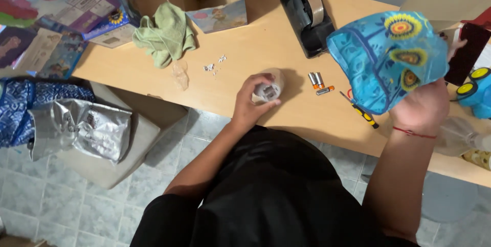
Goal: The person places a doll into a blue patterned bag and then inserts batteries into a clear plastic container. They use red scissors to trim a small piece of the container and then place the batteries inside. Finally, they place the doll back into the bag.
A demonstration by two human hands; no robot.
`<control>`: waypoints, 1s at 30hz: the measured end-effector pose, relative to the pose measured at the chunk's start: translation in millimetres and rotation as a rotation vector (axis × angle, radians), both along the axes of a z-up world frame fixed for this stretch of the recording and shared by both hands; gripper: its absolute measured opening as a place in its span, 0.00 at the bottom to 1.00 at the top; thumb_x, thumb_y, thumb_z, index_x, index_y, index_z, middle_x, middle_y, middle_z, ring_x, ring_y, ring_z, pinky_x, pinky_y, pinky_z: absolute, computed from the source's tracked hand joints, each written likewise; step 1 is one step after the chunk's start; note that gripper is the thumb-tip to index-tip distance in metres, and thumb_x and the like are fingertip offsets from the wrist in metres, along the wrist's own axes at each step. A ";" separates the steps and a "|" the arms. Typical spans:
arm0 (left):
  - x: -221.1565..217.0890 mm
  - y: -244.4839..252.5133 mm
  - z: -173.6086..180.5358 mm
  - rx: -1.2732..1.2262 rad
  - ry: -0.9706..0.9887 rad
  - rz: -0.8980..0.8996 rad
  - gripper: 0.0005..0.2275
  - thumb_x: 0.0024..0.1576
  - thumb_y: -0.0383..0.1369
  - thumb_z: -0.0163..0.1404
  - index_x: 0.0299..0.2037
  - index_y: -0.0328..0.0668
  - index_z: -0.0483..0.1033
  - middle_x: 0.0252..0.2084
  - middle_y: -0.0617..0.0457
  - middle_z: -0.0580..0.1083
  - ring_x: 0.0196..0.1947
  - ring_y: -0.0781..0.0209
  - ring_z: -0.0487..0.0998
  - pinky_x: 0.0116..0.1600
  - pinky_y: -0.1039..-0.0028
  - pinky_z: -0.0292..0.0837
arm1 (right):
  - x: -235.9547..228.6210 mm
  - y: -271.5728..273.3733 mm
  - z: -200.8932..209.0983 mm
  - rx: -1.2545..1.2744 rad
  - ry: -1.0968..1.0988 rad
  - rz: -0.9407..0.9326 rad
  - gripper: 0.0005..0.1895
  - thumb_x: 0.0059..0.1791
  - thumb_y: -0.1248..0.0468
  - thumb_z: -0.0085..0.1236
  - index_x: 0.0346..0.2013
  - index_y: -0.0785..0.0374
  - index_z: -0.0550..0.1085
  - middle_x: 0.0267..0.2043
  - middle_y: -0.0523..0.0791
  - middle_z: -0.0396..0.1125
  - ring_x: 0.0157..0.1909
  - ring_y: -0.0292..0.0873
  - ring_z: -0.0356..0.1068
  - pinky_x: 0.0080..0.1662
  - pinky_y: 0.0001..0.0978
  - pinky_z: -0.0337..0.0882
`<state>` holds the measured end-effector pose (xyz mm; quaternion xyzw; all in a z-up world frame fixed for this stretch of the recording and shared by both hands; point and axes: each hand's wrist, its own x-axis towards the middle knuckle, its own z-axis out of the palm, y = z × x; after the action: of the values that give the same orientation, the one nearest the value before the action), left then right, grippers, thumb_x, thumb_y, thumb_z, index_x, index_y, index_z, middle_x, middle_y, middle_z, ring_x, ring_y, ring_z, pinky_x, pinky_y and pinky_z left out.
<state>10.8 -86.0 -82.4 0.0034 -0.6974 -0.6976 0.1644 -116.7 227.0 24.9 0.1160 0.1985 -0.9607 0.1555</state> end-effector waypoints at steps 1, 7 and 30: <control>0.8 -1.8 -0.9 0.005 0.001 -0.010 0.23 0.45 0.31 0.71 0.47 0.40 0.73 0.52 0.44 0.75 0.59 0.46 0.75 0.66 0.61 0.66 | 2.7 4.8 -7.9 0.005 0.001 -0.010 0.12 0.58 0.59 0.51 0.53 0.61 0.75 0.61 0.44 0.70 0.71 0.42 0.66 0.82 0.38 0.60; -3.7 -21.9 -0.2 -0.161 0.041 -0.197 0.29 0.45 0.33 0.70 0.55 0.40 0.69 0.55 0.43 0.72 0.61 0.40 0.72 0.67 0.53 0.64 | 40.3 -37.8 -4.2 0.363 0.174 -0.097 0.08 0.56 0.61 0.51 0.49 0.54 0.73 0.54 0.37 0.70 0.65 0.36 0.68 0.76 0.32 0.66; -8.9 -94.0 7.1 -0.144 0.229 -0.589 0.26 0.42 0.31 0.66 0.54 0.39 0.76 0.54 0.44 0.75 0.58 0.38 0.75 0.63 0.49 0.69 | 124.2 -171.2 -1.7 1.363 0.271 -0.141 0.33 0.45 0.84 0.57 0.64 0.68 0.64 0.51 0.52 0.68 0.46 0.31 0.63 0.53 0.23 0.68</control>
<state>2.0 -180.0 -75.2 -0.2887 -0.6931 -0.6597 0.0329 7.5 55.7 23.2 0.0794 0.7668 -0.6356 -0.0408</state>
